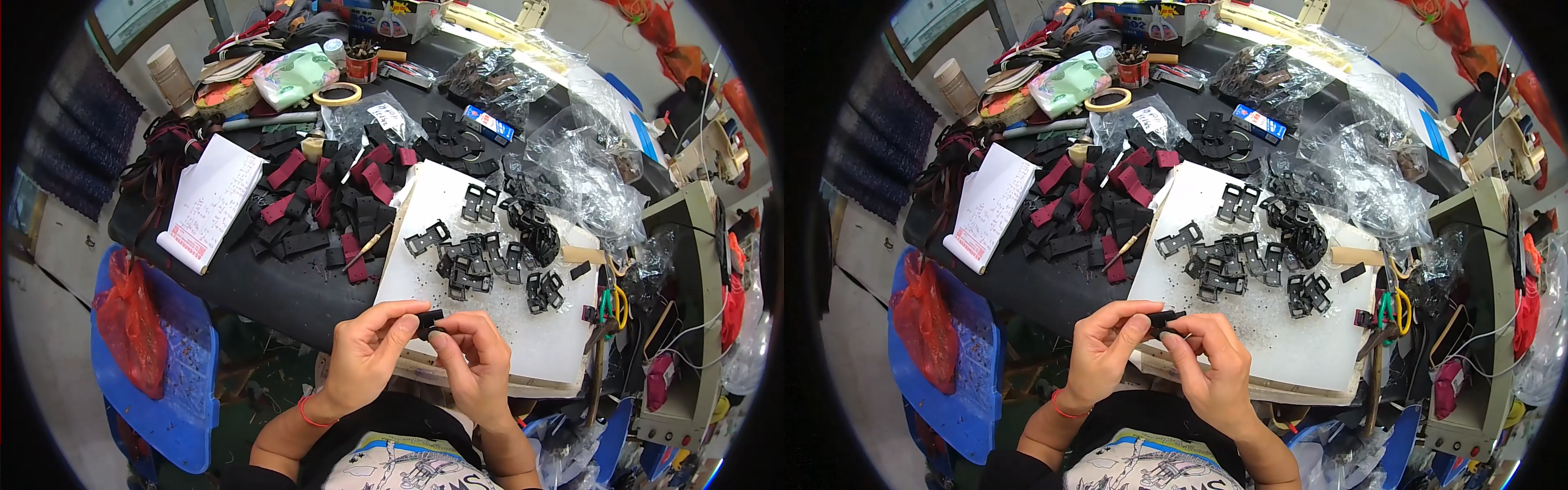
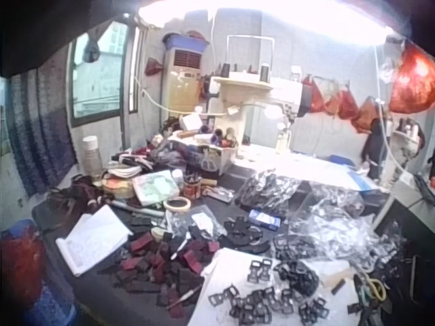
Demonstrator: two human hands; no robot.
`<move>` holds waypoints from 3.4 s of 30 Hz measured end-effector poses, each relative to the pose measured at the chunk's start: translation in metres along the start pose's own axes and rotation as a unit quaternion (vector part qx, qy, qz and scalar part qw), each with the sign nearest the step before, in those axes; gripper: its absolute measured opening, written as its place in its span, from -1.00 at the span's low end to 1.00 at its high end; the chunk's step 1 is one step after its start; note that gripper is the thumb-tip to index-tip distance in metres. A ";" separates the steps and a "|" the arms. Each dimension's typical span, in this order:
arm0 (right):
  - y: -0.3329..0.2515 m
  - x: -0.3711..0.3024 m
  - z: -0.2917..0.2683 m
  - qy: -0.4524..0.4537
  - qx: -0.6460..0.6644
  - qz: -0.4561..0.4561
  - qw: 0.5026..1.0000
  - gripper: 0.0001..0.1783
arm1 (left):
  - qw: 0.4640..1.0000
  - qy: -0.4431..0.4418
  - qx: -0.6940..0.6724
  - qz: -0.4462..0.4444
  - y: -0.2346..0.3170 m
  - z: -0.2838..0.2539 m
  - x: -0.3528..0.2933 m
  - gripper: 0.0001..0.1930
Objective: The person assembles black plastic buckles by inserting short strips of black and maroon fabric into them. The person picks up a buckle and a fabric strip, threads the fabric through the buckle, and places the finished unit on a white board. This process is repeated continuously throughout the video.
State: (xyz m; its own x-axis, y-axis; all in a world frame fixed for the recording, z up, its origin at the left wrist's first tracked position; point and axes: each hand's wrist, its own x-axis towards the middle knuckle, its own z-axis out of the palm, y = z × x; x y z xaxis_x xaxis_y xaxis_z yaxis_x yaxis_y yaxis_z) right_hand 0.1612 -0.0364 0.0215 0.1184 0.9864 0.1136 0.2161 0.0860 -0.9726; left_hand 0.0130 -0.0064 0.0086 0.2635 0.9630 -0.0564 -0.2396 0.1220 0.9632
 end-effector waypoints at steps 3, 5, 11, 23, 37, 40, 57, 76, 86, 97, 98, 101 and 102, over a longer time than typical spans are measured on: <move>-0.004 0.002 0.001 0.027 0.104 0.091 0.990 -0.87 | 0.999 -0.021 -0.046 -0.003 -0.002 0.003 -0.001 -0.75; -0.004 0.005 -0.006 -0.024 0.049 0.085 0.995 -0.83 | 0.997 -0.041 -0.064 -0.008 -0.002 0.001 -0.001 -0.74; 0.003 -0.004 -0.001 0.043 0.041 0.044 0.997 -0.65 | 0.989 -0.032 -0.143 -0.007 -0.012 -0.006 0.002 -0.73; 0.009 -0.004 -0.015 0.007 0.358 0.116 0.927 -0.65 | 0.978 -0.042 -0.202 0.044 -0.007 0.011 -0.005 -0.79; 0.006 -0.016 -0.019 0.005 0.042 -0.012 0.999 -0.76 | 0.997 -0.057 -0.045 -0.005 -0.009 0.007 -0.005 -0.77; 0.004 -0.016 -0.016 0.014 0.075 0.033 0.997 -0.78 | 0.997 -0.061 -0.042 0.019 -0.012 0.006 -0.006 -0.76; 0.025 -0.002 -0.022 0.011 0.164 -0.019 0.986 -0.76 | 0.927 -0.203 -0.213 -0.233 -0.005 -0.008 0.006 -0.61; 0.037 -0.010 0.007 0.122 -0.027 -0.054 0.991 -0.91 | 0.999 -0.039 0.008 -0.037 -0.026 0.022 -0.013 -0.86; 0.031 -0.002 0.001 0.087 -0.117 -0.030 0.989 -0.92 | 0.991 -0.053 0.074 -0.094 -0.002 0.004 -0.002 -0.63; 0.026 -0.001 -0.002 0.063 -0.112 0.018 0.992 -0.85 | 0.996 -0.055 0.017 -0.068 -0.011 -0.010 -0.009 -0.70; 0.026 -0.006 0.000 0.067 -0.121 0.006 0.990 -0.83 | 0.997 -0.041 0.015 -0.066 -0.012 -0.011 -0.007 -0.72; 0.018 -0.011 0.014 0.090 -0.197 -0.123 0.968 -0.81 | 0.993 -0.028 0.048 -0.105 -0.014 -0.016 0.006 -0.75; 0.019 -0.012 0.016 0.096 -0.201 -0.128 0.966 -0.81 | 0.994 -0.029 0.027 -0.099 -0.016 -0.016 0.006 -0.74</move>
State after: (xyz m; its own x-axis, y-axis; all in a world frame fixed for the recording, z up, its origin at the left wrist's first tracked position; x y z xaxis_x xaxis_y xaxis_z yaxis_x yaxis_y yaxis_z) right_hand 0.1484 -0.0441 -0.0017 0.1806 0.8923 0.4137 0.6169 0.2248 -0.7542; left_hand 0.0031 0.0010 -0.0117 0.3549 0.9057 -0.2319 -0.1267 0.2924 0.9479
